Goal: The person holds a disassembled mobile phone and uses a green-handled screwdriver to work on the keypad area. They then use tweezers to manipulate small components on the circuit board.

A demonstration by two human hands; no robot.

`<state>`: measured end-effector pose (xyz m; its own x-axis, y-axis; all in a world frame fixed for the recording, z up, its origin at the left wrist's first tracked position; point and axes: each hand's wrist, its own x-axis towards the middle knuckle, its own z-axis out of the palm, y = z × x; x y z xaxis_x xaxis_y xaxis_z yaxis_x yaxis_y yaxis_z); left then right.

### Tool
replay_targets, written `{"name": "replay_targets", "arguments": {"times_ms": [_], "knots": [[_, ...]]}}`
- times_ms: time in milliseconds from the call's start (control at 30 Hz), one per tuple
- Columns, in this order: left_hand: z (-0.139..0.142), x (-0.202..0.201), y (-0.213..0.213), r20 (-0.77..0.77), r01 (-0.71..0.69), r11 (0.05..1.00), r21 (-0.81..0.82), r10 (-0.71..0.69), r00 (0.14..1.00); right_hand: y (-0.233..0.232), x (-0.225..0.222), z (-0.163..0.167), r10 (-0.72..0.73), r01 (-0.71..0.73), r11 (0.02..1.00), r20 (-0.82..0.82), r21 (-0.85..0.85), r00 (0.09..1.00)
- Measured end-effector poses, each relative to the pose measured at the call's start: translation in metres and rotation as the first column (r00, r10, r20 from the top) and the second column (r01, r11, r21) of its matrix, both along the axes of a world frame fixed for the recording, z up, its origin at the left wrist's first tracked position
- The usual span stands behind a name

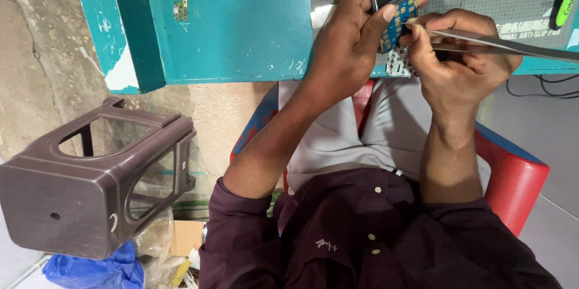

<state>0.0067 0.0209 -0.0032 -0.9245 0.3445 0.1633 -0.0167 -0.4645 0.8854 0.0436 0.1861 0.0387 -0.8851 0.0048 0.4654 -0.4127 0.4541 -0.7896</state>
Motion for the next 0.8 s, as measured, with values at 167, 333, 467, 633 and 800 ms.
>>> {"name": "replay_targets", "arguments": {"times_ms": [167, 333, 467, 633, 800], "knots": [[0.0006, -0.0012, 0.0008, 0.013, 0.007, 1.0, 0.018, -0.007, 1.0, -0.0007, -0.0012, 0.0015, 0.005, -0.005, 1.0, -0.012, 0.01, 1.0], [-0.001, -0.0006, 0.0009, 0.004, 0.001, 1.0, 0.01, -0.001, 1.0, -0.0007, -0.0011, -0.0002, 0.012, -0.01, 0.999, 0.022, -0.053, 1.0], [-0.0023, -0.0007, 0.0012, 0.005, 0.005, 1.0, 0.021, -0.005, 1.0, 0.0016, -0.0016, -0.0032, 0.01, -0.01, 1.0, -0.003, -0.021, 1.0], [-0.0001, -0.0004, 0.0029, 0.01, 0.004, 1.0, 0.02, -0.004, 1.0, 0.0025, -0.0011, -0.0049, 0.01, -0.007, 0.989, 0.017, -0.149, 1.0], [0.0041, -0.0005, 0.0009, 0.039, 0.02, 0.997, 0.069, -0.023, 0.999, -0.0014, 0.0012, -0.0044, -0.052, 0.062, 0.98, 0.058, -0.191, 0.997]]}}
